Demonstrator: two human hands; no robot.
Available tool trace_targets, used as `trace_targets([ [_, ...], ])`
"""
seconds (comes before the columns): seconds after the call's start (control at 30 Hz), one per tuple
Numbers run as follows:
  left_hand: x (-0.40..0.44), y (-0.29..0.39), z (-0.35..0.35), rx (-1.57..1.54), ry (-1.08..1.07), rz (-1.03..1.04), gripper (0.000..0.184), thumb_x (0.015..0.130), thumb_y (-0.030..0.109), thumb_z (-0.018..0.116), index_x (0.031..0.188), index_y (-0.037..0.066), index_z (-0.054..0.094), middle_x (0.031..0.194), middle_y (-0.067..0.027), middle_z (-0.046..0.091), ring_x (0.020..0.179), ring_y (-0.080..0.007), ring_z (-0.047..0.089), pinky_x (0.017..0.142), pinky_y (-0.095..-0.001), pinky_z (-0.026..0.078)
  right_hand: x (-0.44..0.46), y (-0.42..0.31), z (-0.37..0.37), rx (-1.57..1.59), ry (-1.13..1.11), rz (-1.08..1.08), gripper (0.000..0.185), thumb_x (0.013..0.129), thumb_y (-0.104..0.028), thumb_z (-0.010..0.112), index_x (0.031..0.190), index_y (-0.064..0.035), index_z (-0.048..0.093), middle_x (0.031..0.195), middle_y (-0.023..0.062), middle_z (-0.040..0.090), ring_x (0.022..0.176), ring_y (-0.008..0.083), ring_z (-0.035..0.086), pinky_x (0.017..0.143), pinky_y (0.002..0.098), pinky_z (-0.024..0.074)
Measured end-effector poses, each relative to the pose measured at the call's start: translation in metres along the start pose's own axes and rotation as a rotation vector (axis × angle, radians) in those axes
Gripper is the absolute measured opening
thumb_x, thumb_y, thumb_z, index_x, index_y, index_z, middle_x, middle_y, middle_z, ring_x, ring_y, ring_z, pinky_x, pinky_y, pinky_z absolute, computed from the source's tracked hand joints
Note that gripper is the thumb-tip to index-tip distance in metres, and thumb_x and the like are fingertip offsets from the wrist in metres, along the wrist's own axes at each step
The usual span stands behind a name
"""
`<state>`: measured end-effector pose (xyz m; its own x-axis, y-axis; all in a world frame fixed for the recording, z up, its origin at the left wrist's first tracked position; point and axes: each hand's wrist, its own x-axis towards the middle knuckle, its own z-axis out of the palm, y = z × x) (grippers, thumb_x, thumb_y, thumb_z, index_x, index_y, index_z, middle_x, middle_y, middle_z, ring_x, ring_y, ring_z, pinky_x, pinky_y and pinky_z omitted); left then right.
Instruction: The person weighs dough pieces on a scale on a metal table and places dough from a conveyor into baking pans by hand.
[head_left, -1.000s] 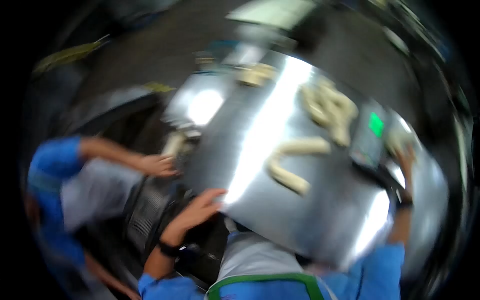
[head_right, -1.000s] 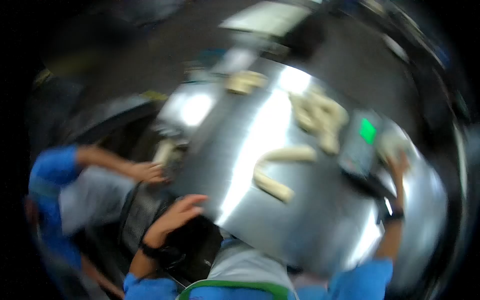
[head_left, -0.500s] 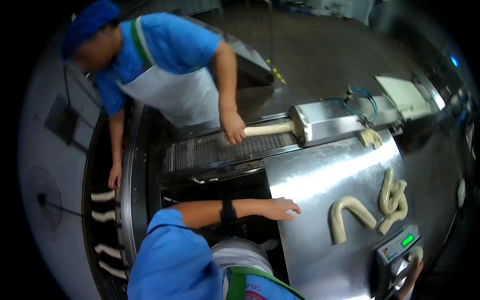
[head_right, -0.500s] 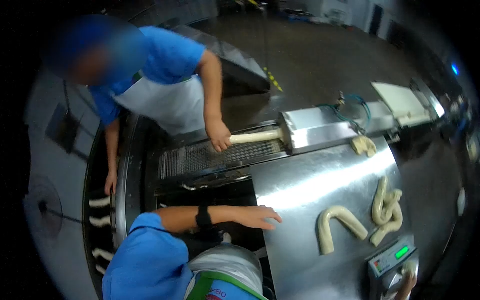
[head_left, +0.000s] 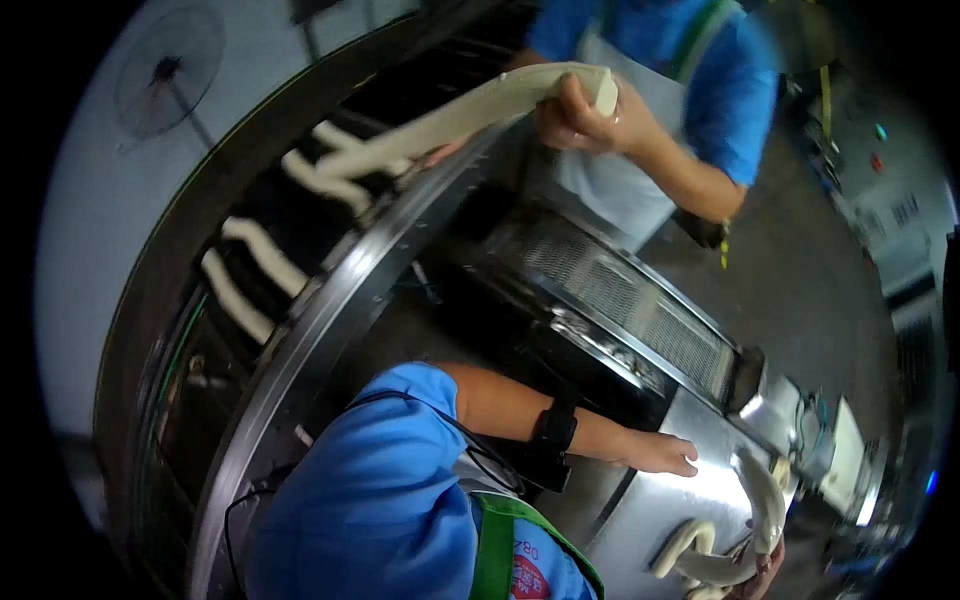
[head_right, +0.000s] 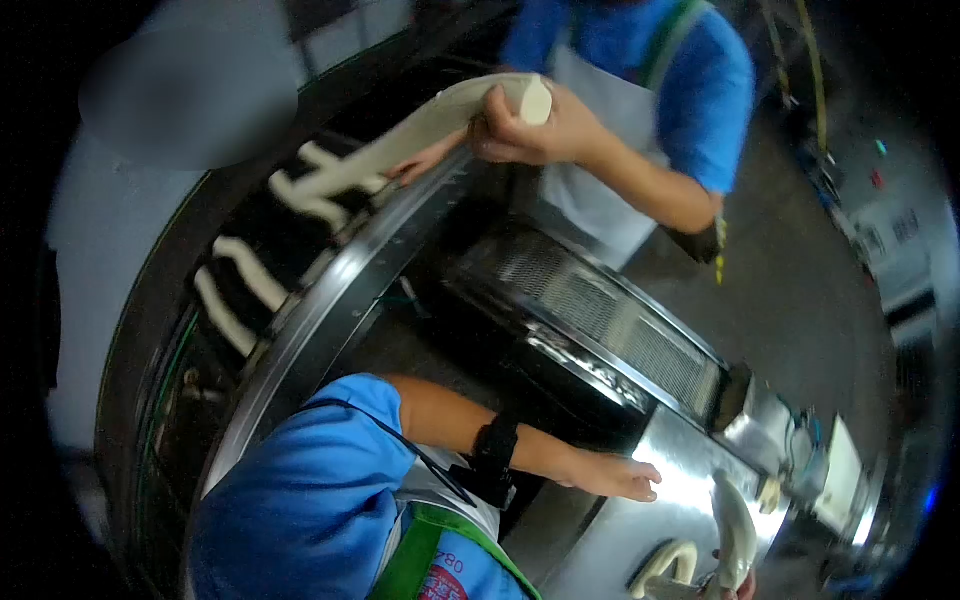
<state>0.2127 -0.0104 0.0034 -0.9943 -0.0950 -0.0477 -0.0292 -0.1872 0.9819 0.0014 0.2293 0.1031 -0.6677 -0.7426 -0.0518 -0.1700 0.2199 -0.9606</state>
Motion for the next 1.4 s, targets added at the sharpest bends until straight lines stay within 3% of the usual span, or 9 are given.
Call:
trace_targets([
  [0.1,-0.06,-0.003,-0.021,-0.14,0.182,0.139,0.05,0.083,0.031,0.044,0.117,-0.003,0.032,0.117,-0.016,0.039,0.109,-0.0202,0.037,0.089,-0.0305,0.032,0.053,-0.006,0.06,0.083,-0.467,-0.015,0.072,0.066,-0.034,0.062,0.12,-0.0001,0.029,0.112,0.0238,0.042,0.09,0.0257,0.051,0.074,0.0336,0.0427],
  [0.2,-0.141,-0.022,-0.049,0.031,0.54,0.166,0.041,0.082,0.026,0.047,0.113,-0.001,0.04,0.11,-0.0116,0.045,0.1,-0.0171,0.043,0.085,-0.0283,0.036,0.088,-0.021,0.171,0.109,-0.716,-0.292,0.072,0.067,-0.035,0.059,0.12,0.0018,0.027,0.091,0.0223,0.051,0.045,0.016,0.052,0.035,0.0221,0.0406],
  [0.3,-0.237,-0.041,-0.043,0.105,0.943,0.094,0.037,0.082,0.023,0.047,0.112,0.002,0.042,0.11,-0.0089,0.045,0.099,-0.0162,0.044,0.084,-0.0276,0.036,0.075,-0.069,0.29,0.119,-1.097,-0.328,0.073,0.067,-0.035,0.059,0.121,0.0017,0.028,0.086,0.0186,0.052,0.046,0.0173,0.052,0.038,0.0238,0.0422],
  [0.4,-0.337,-0.053,-0.02,0.191,1.212,0.051,0.034,0.082,0.021,0.046,0.112,0.006,0.043,0.114,-0.0073,0.042,0.102,-0.0174,0.041,0.086,-0.0289,0.034,0.038,-0.095,0.391,0.219,-1.184,-0.24,0.072,0.064,-0.027,0.061,0.12,0.0034,0.028,0.088,0.0152,0.051,0.051,0.0164,0.053,0.042,0.0251,0.0446],
  [0.63,-0.462,-0.042,-0.003,0.675,1.647,-0.274,0.031,0.077,0.018,0.05,0.106,0.005,0.047,0.108,-0.0094,0.046,0.104,-0.0239,0.038,0.09,-0.0307,0.027,0.002,-0.129,0.5,0.474,-1.567,-0.032,0.073,0.061,-0.019,0.059,0.121,0.004,0.025,0.089,0.0119,0.049,0.052,0.0159,0.053,0.044,0.0254,0.0475],
  [0.83,-0.474,-0.02,-0.05,0.787,1.617,-0.304,0.031,0.076,0.015,0.051,0.105,0.005,0.048,0.11,-0.0085,0.044,0.104,-0.0241,0.037,0.089,-0.0313,0.029,0.009,-0.146,0.492,0.506,-1.693,0.159,0.078,0.058,-0.012,0.065,0.122,0.0024,0.022,0.095,0.0133,0.049,0.063,0.0191,0.056,0.049,0.0311,0.0503],
  [1.1,-0.396,-0.013,-0.085,0.755,1.264,-0.141,0.033,0.077,0.021,0.051,0.104,0.003,0.047,0.111,-0.0128,0.043,0.104,-0.0262,0.038,0.089,-0.0339,0.028,0.034,-0.119,0.412,0.31,-1.686,0.245,0.077,0.064,-0.012,0.065,0.125,-0.0012,0.02,0.099,0.0107,0.047,0.067,0.0163,0.056,0.056,0.0261,0.0493],
  [1.27,-0.304,0.005,-0.086,0.722,0.836,-0.13,0.032,0.079,0.021,0.048,0.107,0.006,0.047,0.113,-0.0099,0.042,0.108,-0.0253,0.035,0.091,-0.034,0.026,0.046,-0.073,0.342,0.37,-1.506,0.288,0.075,0.066,-0.014,0.064,0.126,-0.0036,0.02,0.106,0.0076,0.041,0.078,0.0127,0.051,0.06,0.025,0.0494],
  [1.4,-0.23,0.009,-0.096,0.786,0.556,-0.116,0.032,0.079,0.019,0.047,0.108,0.006,0.046,0.115,-0.0089,0.042,0.109,-0.0238,0.034,0.092,-0.0332,0.025,0.039,-0.043,0.289,0.451,-1.246,0.088,0.075,0.066,-0.021,0.063,0.125,-0.0018,0.021,0.102,0.0095,0.042,0.079,0.0136,0.05,0.06,0.0243,0.0505],
])
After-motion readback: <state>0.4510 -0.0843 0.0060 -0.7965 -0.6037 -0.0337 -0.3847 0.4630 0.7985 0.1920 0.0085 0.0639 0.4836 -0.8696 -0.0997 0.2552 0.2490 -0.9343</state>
